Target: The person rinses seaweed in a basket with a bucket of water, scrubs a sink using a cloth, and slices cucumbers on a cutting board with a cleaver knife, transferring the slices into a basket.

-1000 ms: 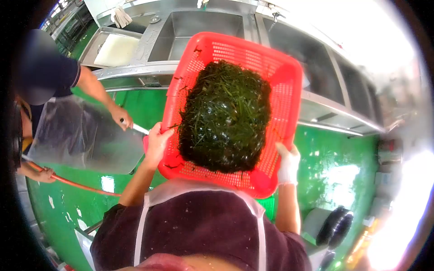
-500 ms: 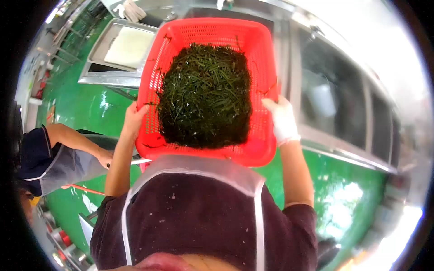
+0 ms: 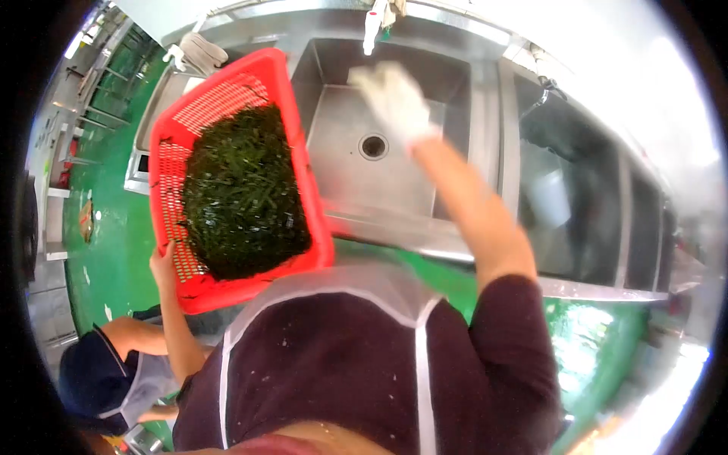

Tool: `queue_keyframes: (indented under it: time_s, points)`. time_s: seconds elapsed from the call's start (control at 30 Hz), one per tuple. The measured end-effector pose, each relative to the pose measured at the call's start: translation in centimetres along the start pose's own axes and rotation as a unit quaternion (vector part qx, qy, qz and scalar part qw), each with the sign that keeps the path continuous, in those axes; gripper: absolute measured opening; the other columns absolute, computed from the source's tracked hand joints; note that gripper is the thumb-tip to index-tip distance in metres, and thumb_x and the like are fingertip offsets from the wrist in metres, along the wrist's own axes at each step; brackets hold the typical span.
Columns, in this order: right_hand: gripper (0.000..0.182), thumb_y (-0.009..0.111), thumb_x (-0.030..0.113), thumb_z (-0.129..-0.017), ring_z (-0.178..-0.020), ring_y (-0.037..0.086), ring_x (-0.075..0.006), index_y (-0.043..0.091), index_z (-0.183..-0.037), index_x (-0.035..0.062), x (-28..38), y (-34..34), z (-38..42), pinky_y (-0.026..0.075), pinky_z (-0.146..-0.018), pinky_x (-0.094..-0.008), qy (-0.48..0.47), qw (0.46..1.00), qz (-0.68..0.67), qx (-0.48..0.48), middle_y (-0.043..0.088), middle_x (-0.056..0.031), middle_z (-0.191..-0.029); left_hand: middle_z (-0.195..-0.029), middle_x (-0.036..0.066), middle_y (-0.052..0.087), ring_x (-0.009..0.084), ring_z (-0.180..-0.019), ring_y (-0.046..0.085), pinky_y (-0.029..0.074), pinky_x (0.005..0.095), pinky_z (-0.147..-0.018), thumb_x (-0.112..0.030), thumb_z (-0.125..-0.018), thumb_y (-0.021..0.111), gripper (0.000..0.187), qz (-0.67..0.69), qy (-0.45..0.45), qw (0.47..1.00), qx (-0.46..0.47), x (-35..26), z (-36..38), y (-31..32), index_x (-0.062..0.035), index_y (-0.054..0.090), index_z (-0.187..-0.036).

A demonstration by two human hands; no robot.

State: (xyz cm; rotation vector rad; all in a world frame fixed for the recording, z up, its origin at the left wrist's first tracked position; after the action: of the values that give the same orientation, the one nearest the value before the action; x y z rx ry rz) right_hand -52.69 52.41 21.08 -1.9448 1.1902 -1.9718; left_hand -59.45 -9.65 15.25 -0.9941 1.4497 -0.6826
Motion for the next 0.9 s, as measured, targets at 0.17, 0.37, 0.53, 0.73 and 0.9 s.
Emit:
queue_keyframes:
  time_s: [0.17,0.37,0.53,0.73,0.9]
  points:
    - [0.065,0.048,0.058,-0.092,-0.112,0.059,-0.0411,0.054,-0.128,0.0043,1.8,-1.2,-14.2,0.045,-0.096,-0.0442,0.044,0.996,0.031,-0.069,0.063,-0.0298,-0.112,-0.084,0.019,0.069,0.0274,-0.073,0.064,0.05,0.0413,-0.073,-0.034,-0.088,0.071,0.041,-0.06,0.029,0.998,-0.013,1.7,-3.5,-3.7,0.0032,0.067,-0.103]
    - [0.034,0.049,0.041,-0.098,-0.081,0.067,-0.0374,0.063,-0.095,0.0103,-0.9,-0.5,-15.7,0.052,-0.067,-0.0499,-0.111,0.938,0.323,-0.057,0.068,-0.0167,-0.081,-0.088,0.017,0.07,0.0269,-0.077,0.065,0.05,0.0411,-0.074,-0.041,-0.09,0.068,0.044,-0.088,-0.036,0.995,-0.011,2.0,-3.0,-3.9,0.002,0.067,-0.101]
    - [0.016,0.068,0.03,-0.087,-0.081,0.063,-0.0282,0.069,-0.09,0.0144,-1.2,-2.5,-18.5,0.051,-0.073,-0.039,-0.444,0.863,0.241,0.021,0.064,-0.0093,-0.084,-0.087,0.015,0.07,0.0222,-0.075,0.063,0.05,0.0386,-0.073,-0.038,-0.091,0.068,0.041,-0.067,-0.026,0.997,-0.005,2.9,-3.4,-3.6,0.0012,0.067,-0.102]
    - [0.041,0.039,0.039,-0.103,-0.071,0.063,-0.0276,0.055,-0.101,0.0016,-3.0,-1.0,-14.9,0.056,-0.066,-0.04,0.061,0.847,-0.501,-0.166,0.063,-0.0126,-0.084,-0.089,0.02,0.07,0.032,-0.079,0.066,0.05,0.0418,-0.075,-0.042,-0.09,0.067,0.046,-0.078,-0.044,0.996,0.004,3.4,-2.6,-2.0,0.0021,0.066,-0.102]
    - [0.038,0.039,0.034,-0.104,-0.072,0.064,-0.032,0.056,-0.099,0.001,-12.3,11.8,-11.2,0.056,-0.064,-0.0378,0.355,0.688,-0.629,-0.065,0.062,-0.0135,-0.081,-0.089,0.018,0.07,0.0272,-0.08,0.066,0.051,0.0399,-0.076,-0.04,-0.09,0.067,0.043,-0.117,-0.033,0.993,-0.001,3.6,-2.8,-1.8,0.0013,0.066,-0.105]
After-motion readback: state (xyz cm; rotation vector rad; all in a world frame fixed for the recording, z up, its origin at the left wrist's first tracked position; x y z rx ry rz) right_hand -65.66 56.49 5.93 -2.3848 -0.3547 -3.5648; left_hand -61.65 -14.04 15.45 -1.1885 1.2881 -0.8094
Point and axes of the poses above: each hand's wrist, its own z-axis away from the middle knuckle, its own y-axis out of the palm, x = y × z, the point moved 5 cm from there along -z, towards the middle knuckle
